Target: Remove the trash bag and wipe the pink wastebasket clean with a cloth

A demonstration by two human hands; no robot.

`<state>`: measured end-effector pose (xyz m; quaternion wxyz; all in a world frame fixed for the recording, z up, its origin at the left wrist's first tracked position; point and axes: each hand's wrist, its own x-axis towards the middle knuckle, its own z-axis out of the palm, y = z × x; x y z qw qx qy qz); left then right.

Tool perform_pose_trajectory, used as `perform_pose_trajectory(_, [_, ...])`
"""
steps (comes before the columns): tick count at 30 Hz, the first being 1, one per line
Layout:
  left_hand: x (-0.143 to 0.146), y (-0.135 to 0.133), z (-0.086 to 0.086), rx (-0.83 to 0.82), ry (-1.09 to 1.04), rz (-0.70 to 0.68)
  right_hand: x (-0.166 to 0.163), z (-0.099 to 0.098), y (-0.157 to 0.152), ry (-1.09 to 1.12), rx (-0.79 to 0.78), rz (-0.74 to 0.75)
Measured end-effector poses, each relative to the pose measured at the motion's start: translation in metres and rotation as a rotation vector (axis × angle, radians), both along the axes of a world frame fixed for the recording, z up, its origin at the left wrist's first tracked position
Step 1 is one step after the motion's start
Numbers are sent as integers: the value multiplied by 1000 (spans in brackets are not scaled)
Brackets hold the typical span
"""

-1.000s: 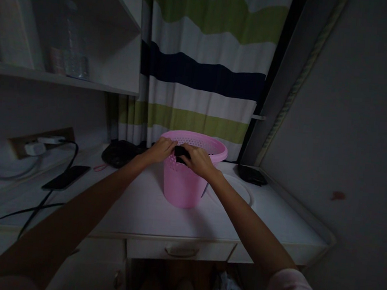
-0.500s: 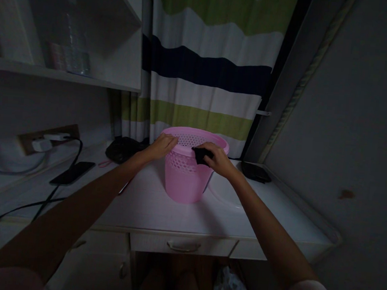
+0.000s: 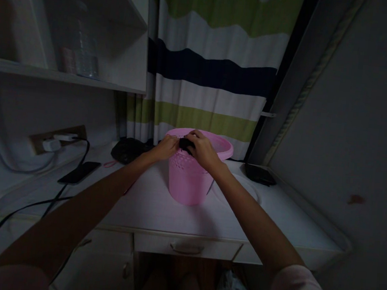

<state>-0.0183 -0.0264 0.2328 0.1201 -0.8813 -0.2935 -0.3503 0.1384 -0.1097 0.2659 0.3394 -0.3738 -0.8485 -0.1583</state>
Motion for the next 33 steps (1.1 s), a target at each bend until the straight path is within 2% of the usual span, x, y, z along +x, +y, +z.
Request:
perform_pose_trajectory(5, [-1, 1, -1, 9, 16, -69, -2, -14, 0, -114, -35, -65])
perform_pose_trajectory(13, [1, -1, 1, -6, -11, -12, -1, -6, 2, 24, -47, -12])
perform_pose_trajectory(16, [3, -2, 1, -17, 3, 16, 1, -9, 7, 4, -47, 16])
perform_pose_trajectory(20, [3, -5, 2, -33, 37, 64, 5, -16, 10, 18, 0, -35])
perform_pose_trajectory(26, [-3, 2, 3, -81, 60, -20, 4, -19, 4, -112, 56, 11])
perform_pose_trajectory(33, [-8, 7, 4, -68, 84, 7, -6, -14, 1, -218, -13, -200])
